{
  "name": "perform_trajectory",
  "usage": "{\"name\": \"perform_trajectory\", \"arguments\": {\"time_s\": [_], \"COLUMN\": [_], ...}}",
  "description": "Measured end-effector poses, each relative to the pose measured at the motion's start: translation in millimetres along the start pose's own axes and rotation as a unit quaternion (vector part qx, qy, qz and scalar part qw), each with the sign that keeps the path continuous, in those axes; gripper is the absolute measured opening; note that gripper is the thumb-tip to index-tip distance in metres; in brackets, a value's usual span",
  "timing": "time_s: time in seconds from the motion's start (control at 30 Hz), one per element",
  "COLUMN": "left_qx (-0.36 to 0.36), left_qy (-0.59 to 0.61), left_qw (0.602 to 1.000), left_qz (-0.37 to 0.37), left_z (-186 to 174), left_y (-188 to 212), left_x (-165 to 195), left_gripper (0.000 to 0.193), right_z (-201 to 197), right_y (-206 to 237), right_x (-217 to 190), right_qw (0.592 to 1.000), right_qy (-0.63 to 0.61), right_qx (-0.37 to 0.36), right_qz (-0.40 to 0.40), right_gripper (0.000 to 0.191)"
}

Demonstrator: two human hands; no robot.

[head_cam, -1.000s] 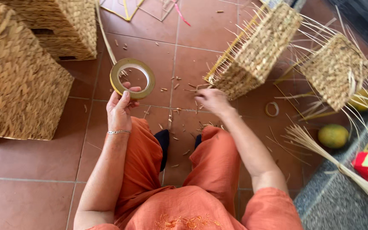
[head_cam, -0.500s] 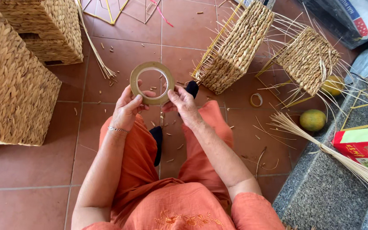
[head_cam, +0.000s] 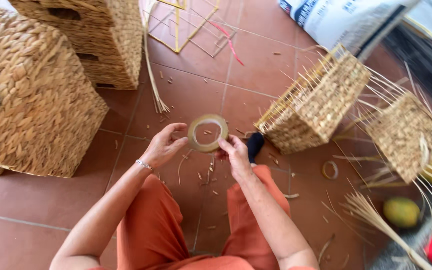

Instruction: The person sits on the floor holding a bundle of dried palm leaves and trims the ends with scissors, then gathers and aligns the trimmed leaves into a bundle. They then pick up thin bamboo frame pieces and a roll of tape, tear off tape strips, and wrap the tape around the frame joints to secure them.

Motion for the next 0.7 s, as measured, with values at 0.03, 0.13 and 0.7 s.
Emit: {"name": "perform_trajectory", "arguments": {"time_s": [0.03,0.13,0.7], "left_qx": [0.006,0.02,0.277], "left_qy": [-0.017,-0.067,-0.276], "left_qw": [1.0,0.998,0.908], "left_qz": [0.003,0.007,0.149], "left_z": [-10,-38,-120], "left_y": [-16,-72,-480], "left_x": [-1,-10,-23], "left_gripper": [0.05,0.046,0.089], "right_z": [6,18,-171], "right_y": [-9,-26,-89], "right_x": [6,16,39], "right_qw": [1.0,0.998,0.942], "right_qy": [0.01,0.052,0.272], "right_qx": [-0.009,-0.027,0.159], "right_qz": [0.01,0.024,0.117], "right_gripper": [0.037,0.033,0.04]}}
Point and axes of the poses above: each hand's wrist, its own y-axis away from the middle knuckle, its own z-axis out of the palm, x = y × z, the point moved 9 cm from there along -y, towards the middle knuckle
